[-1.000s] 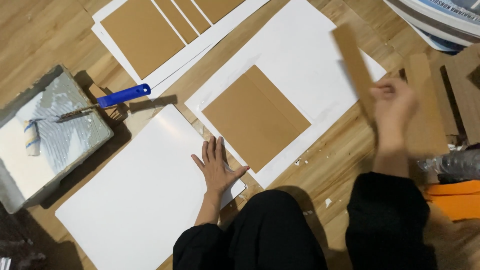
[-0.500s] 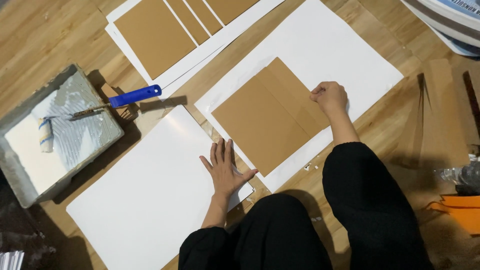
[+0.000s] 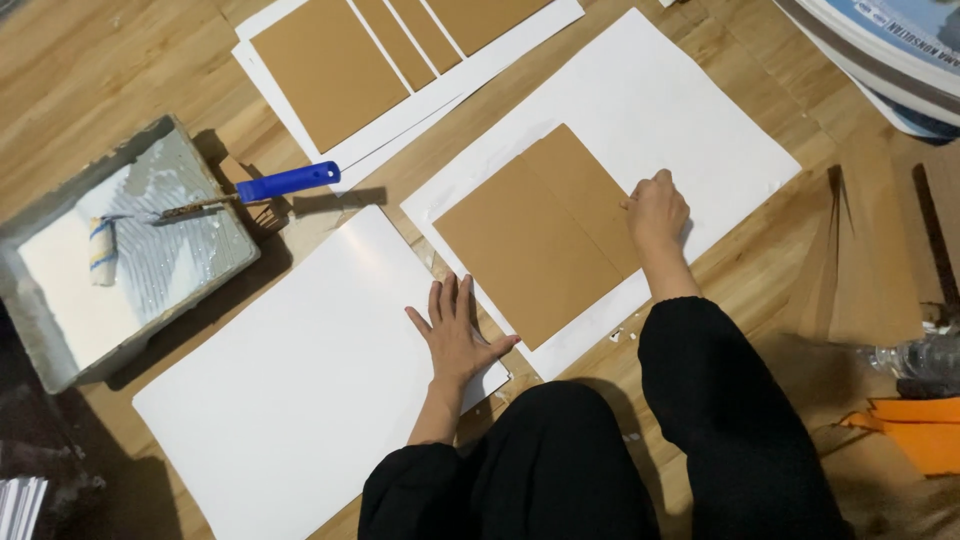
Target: Applying glue to a paper base with a roller and precisely positioning cardboard strips to assemble a folder or cover.
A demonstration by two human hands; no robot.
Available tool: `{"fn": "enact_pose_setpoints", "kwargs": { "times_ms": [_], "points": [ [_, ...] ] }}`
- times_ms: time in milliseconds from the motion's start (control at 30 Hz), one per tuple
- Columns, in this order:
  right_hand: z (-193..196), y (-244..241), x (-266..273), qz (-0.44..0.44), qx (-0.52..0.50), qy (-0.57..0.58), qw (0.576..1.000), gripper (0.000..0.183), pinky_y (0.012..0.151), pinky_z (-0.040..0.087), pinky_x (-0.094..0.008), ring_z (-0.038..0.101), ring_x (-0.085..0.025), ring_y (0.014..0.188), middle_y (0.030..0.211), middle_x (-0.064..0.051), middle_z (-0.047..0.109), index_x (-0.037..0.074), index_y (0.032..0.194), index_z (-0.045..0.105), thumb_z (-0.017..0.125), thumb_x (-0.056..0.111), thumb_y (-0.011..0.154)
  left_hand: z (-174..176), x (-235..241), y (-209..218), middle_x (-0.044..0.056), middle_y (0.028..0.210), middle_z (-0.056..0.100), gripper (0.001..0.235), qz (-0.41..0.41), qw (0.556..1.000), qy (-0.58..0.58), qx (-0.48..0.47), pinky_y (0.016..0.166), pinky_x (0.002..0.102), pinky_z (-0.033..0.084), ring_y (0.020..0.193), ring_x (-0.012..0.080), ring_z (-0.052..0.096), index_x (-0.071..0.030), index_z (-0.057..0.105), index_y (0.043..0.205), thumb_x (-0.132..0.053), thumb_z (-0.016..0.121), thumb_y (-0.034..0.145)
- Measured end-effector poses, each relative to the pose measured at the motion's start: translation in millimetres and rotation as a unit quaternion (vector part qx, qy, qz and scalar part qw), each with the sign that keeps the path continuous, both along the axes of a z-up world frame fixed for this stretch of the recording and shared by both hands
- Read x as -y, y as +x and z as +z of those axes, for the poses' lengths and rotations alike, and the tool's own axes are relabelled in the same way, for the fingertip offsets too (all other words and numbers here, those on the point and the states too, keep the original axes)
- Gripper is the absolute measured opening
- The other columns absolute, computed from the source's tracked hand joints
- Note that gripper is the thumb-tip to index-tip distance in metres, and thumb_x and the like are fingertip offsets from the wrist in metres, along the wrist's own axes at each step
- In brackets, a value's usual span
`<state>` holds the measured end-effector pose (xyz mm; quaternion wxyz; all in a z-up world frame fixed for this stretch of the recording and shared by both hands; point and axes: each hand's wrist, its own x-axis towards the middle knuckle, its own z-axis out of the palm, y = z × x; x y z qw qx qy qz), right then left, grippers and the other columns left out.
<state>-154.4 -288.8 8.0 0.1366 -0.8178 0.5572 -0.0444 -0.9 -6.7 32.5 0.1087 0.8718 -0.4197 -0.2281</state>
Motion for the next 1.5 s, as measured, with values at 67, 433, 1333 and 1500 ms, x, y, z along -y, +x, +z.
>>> {"fn": "enact_pose_setpoints", "kwargs": {
  "times_ms": [67,433,1333,1500],
  "points": [
    [-2,0,-2,0.004,-0.005,0.0,1.0,0.008,0.07,0.05,-0.043,0.062,-0.03,0.073,0.073,-0.01,0.053,0.003,0.075,0.065,0.067,0.009,0.079,7,-1,-1,0.002,0.147,0.011,0.111,-0.003,1.0,0.016,-0.01,0.104,0.058,-0.008,0.136,0.0218,0.002,-0.028,0.012,0.142,-0.08,0.053,0.053],
    [81,202,-105,0.343,0.157,-0.131,0.917,0.023,0.071,0.048,-0.039,0.056,-0.028,0.089,0.085,-0.009,0.054,0.006,0.1,0.062,0.064,0.014,0.078,23,-86,-6,0.011,0.148,0.002,0.094,0.026,0.998,-0.058,0.004,0.1,0.058,-0.011,0.135,0.0315,-0.002,-0.017,0.01,0.143,-0.063,0.052,0.072],
    [192,236,-191,0.481,-0.259,-0.015,0.838,0.064,0.061,0.05,-0.045,0.061,-0.035,0.072,0.082,-0.01,0.062,0.048,0.14,0.009,0.038,0.025,0.087,-13,-130,-19,0.015,0.138,0.029,0.089,-0.05,0.994,0.05,0.08,0.094,0.056,0.026,0.122,0.0336,0.029,-0.005,0.029,0.134,-0.047,0.069,0.067],
    [157,198,-203,0.44,-0.153,0.08,0.881,0.069,0.06,0.043,-0.036,0.058,-0.03,0.069,0.083,-0.008,0.06,0.046,0.137,0.024,0.048,0.02,0.077,4,-129,-15,0.015,0.133,0.033,0.084,-0.044,0.995,0.041,0.077,0.091,0.055,0.03,0.115,0.0325,0.034,-0.004,0.035,0.13,-0.044,0.073,0.067]
  ]
}}
